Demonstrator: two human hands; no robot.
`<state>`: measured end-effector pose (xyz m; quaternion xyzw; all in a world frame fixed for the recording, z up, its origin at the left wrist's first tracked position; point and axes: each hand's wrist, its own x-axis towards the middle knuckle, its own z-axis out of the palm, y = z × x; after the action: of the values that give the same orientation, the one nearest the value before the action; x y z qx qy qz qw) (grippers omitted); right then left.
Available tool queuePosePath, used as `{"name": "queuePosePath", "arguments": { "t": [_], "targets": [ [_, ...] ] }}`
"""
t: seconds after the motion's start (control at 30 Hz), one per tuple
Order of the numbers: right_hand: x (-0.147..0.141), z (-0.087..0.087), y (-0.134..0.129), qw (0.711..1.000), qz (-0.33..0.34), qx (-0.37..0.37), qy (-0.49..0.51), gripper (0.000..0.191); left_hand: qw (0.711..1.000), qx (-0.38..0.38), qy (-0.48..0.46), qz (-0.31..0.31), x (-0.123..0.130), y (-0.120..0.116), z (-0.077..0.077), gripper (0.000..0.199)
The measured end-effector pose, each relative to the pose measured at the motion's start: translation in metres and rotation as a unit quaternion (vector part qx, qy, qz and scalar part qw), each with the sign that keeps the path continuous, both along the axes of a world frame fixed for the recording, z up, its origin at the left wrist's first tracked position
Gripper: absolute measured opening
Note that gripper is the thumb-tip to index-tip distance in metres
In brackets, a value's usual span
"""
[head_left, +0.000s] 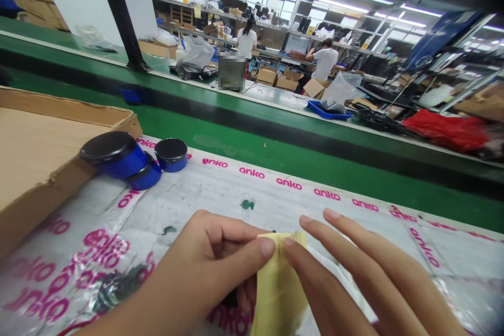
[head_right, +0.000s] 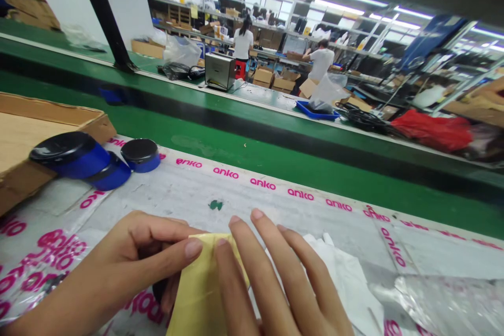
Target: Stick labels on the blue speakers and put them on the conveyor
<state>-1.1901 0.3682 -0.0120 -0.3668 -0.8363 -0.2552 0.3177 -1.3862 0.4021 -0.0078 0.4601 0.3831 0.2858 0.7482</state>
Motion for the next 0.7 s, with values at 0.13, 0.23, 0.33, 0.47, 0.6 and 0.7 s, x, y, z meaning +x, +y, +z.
{"name": "queuePosePath", "arguments": {
  "t": [0.13,0.23,0.33,0.47,0.6,0.7],
  "targets": [
    [0.001,-0.001,0.002,1.0,0.006,-0.005,0.014,0.021,1.0,-0.01,-0.013,0.011,0.001,0.001,0.0,0.033],
    [0.002,0.0,0.003,0.999,0.014,-0.035,0.019,0.023,0.999,-0.026,-0.018,0.017,0.001,0.002,0.001,0.035],
    [0.003,0.003,0.003,0.996,-0.012,-0.069,0.06,0.03,0.999,-0.033,-0.003,0.017,0.0,0.002,0.001,0.038],
    [0.01,0.006,0.006,0.971,-0.038,-0.204,0.114,0.03,1.0,-0.017,0.007,0.024,-0.002,0.0,-0.001,0.03],
    [0.017,0.005,0.012,0.928,-0.004,-0.339,0.155,0.024,0.986,0.134,0.083,0.055,-0.007,0.003,-0.006,0.025],
    [0.013,0.002,0.016,0.939,-0.065,-0.294,0.168,0.02,0.925,0.286,0.243,0.062,-0.018,0.009,-0.009,0.035]
  ]
}}
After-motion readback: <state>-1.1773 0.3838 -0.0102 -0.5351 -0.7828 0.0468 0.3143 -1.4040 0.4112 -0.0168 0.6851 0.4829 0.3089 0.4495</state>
